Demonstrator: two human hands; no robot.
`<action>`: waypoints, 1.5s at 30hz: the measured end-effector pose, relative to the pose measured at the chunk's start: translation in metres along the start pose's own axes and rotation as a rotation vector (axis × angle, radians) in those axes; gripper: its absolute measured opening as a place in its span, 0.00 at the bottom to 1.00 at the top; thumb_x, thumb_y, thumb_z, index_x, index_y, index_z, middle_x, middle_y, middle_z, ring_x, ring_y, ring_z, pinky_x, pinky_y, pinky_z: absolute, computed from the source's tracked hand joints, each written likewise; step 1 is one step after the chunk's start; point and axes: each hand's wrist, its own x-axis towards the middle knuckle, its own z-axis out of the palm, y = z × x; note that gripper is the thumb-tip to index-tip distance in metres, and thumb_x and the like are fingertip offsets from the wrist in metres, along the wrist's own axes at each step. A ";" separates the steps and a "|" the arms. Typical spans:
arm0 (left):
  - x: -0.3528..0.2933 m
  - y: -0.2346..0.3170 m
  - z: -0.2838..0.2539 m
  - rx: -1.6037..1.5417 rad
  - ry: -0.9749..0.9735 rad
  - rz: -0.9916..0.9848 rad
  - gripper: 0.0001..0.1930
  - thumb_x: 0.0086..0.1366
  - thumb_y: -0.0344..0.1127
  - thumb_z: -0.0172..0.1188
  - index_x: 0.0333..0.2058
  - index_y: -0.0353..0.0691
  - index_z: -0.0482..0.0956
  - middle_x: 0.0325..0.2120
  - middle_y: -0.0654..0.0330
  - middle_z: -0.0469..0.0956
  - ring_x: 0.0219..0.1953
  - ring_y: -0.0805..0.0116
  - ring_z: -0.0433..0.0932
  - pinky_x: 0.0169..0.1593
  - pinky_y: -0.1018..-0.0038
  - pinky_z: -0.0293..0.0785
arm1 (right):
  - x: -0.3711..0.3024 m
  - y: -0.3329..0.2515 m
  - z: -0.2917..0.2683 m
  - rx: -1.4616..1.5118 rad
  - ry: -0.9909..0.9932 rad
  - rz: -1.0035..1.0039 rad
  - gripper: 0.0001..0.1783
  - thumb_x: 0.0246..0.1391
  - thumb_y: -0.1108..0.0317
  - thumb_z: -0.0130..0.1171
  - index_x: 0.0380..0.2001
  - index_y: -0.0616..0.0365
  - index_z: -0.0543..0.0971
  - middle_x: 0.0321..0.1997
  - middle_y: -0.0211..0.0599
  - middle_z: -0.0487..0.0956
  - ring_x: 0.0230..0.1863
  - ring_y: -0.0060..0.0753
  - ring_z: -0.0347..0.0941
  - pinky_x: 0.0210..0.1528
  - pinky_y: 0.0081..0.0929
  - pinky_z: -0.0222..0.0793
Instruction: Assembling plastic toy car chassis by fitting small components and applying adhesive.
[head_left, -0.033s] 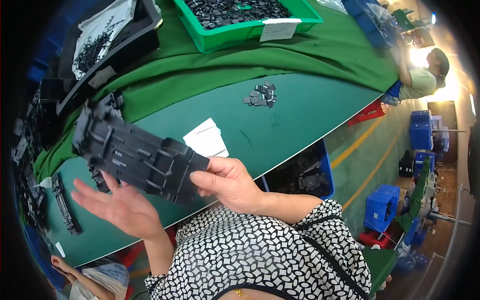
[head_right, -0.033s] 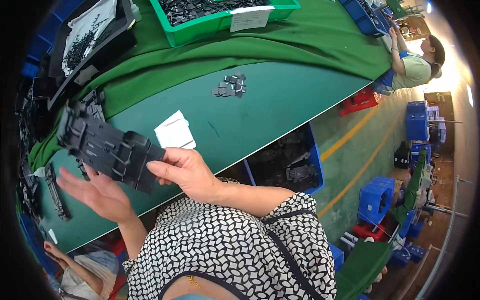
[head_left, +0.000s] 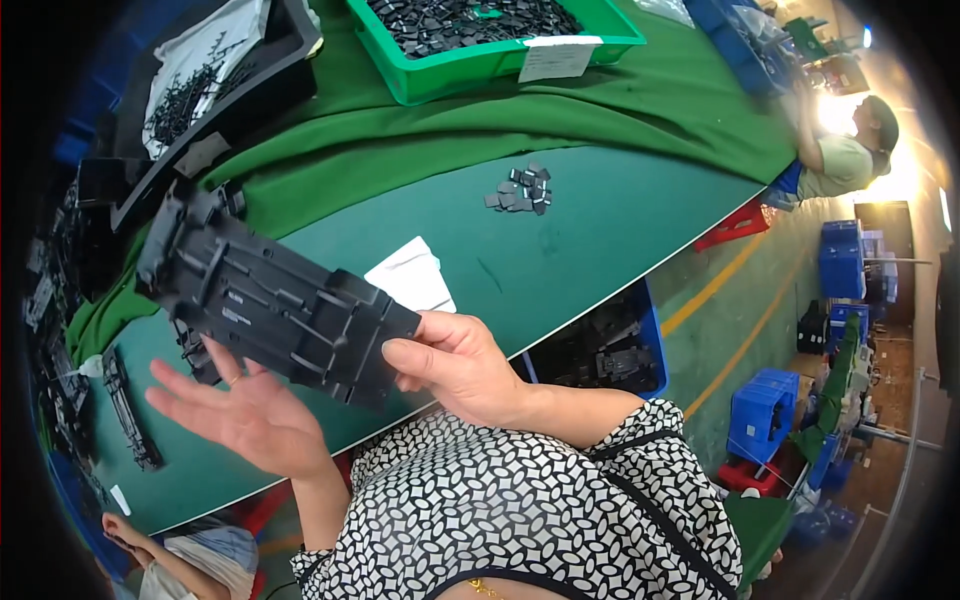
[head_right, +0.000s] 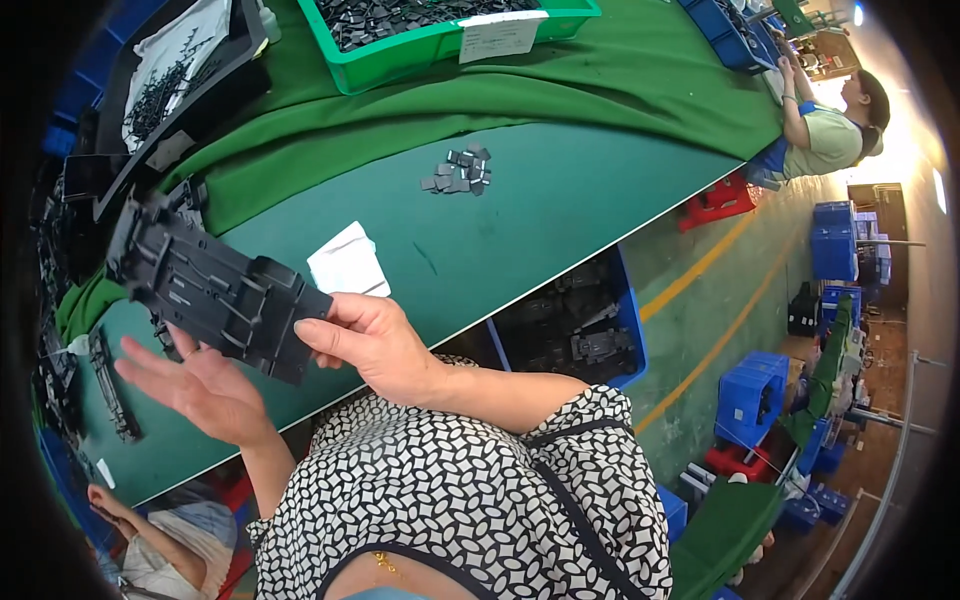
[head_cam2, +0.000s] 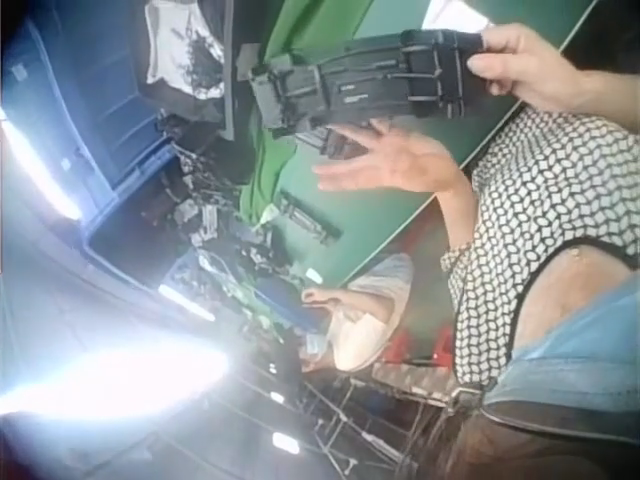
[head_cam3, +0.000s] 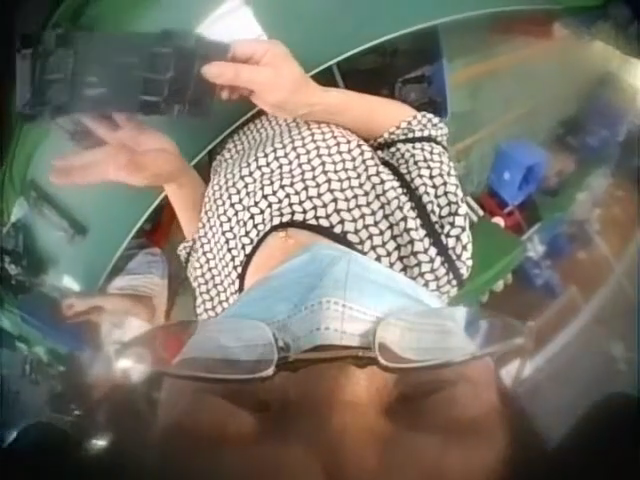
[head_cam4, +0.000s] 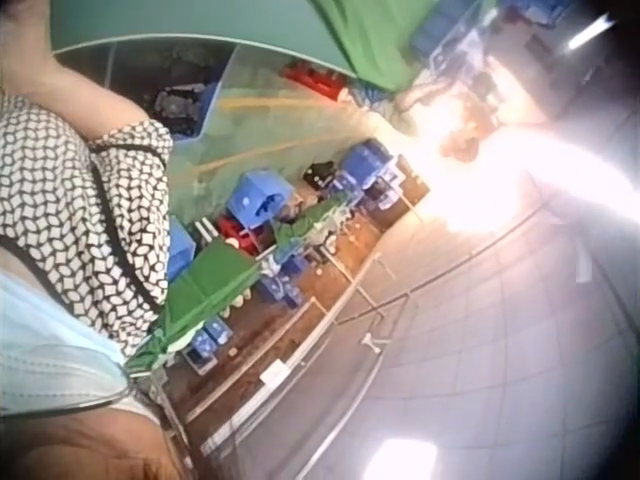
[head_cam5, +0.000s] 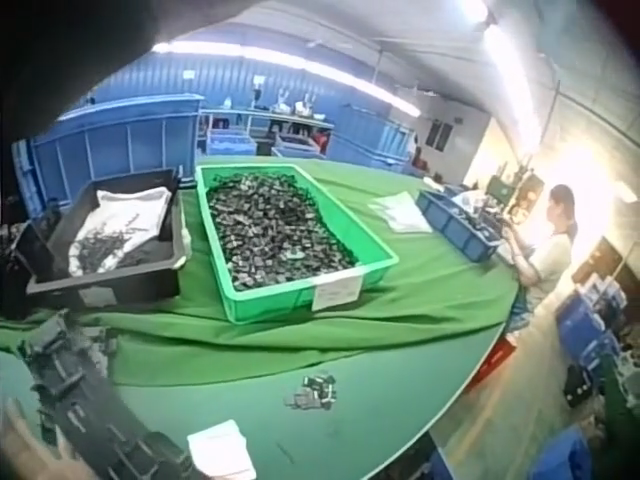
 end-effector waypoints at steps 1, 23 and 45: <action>-0.002 0.001 0.002 0.000 -0.001 -0.006 0.36 0.66 0.51 0.44 0.66 0.42 0.42 0.66 0.49 0.40 0.64 0.54 0.52 0.64 0.58 0.52 | 0.001 -0.001 0.000 0.010 -0.012 0.018 0.07 0.57 0.67 0.57 0.28 0.59 0.77 0.25 0.24 0.76 0.25 0.12 0.69 0.29 0.12 0.66; -0.018 0.004 -0.016 -0.752 -0.223 -0.867 0.39 0.64 0.66 0.38 0.60 0.36 0.53 0.53 0.43 0.63 0.47 0.50 0.72 0.46 0.51 0.75 | 0.032 -0.116 -0.143 -1.658 0.257 -0.452 0.07 0.47 0.74 0.60 0.32 0.61 0.77 0.31 0.40 0.75 0.35 0.43 0.73 0.37 0.33 0.70; -0.028 0.001 -0.024 -0.825 -0.264 -0.914 0.37 0.66 0.62 0.36 0.59 0.33 0.53 0.53 0.44 0.63 0.50 0.52 0.70 0.51 0.53 0.72 | 0.035 -0.124 -0.132 -1.732 0.188 -0.334 0.05 0.48 0.74 0.58 0.31 0.62 0.76 0.31 0.42 0.75 0.36 0.46 0.72 0.38 0.36 0.68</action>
